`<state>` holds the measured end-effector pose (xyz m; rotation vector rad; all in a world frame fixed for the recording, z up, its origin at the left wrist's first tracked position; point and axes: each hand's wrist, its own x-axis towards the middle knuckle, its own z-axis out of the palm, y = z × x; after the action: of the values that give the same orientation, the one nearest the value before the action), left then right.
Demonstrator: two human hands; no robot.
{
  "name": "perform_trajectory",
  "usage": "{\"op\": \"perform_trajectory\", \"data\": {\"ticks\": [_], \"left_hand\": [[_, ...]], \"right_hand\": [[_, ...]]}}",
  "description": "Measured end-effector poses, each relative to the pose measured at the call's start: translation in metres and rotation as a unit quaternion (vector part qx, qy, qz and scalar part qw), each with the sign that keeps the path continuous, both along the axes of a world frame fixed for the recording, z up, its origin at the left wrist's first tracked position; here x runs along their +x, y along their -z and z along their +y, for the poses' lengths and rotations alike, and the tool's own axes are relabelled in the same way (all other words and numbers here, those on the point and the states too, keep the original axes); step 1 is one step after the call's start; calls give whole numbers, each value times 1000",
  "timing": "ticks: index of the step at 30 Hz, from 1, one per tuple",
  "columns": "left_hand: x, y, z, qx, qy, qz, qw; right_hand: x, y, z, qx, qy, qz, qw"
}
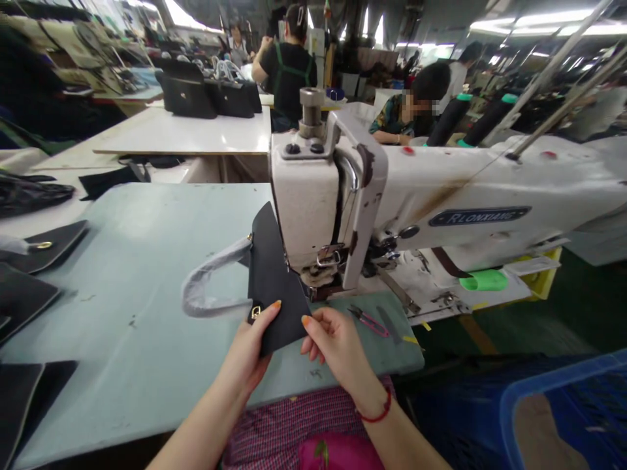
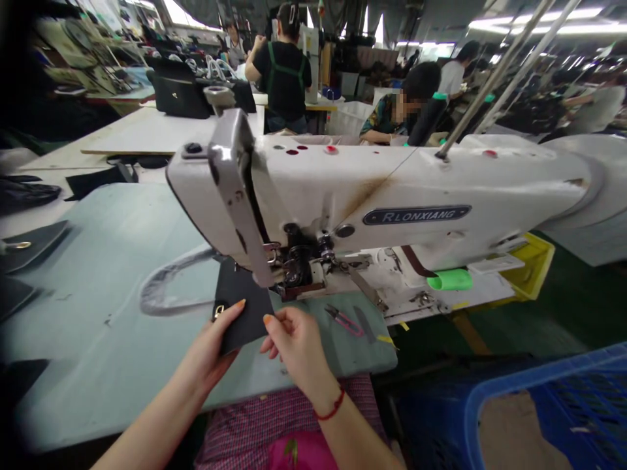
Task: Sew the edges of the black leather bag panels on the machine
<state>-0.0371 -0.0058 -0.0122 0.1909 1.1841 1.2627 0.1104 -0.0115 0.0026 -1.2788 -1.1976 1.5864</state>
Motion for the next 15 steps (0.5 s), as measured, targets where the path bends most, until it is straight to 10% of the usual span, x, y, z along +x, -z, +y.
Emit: {"op": "perform_trajectory", "data": {"ticks": [15], "left_hand": [[-18,8,61,86,143,60,984]], "right_hand": [[-4,21,25,63,41,2,997]]}}
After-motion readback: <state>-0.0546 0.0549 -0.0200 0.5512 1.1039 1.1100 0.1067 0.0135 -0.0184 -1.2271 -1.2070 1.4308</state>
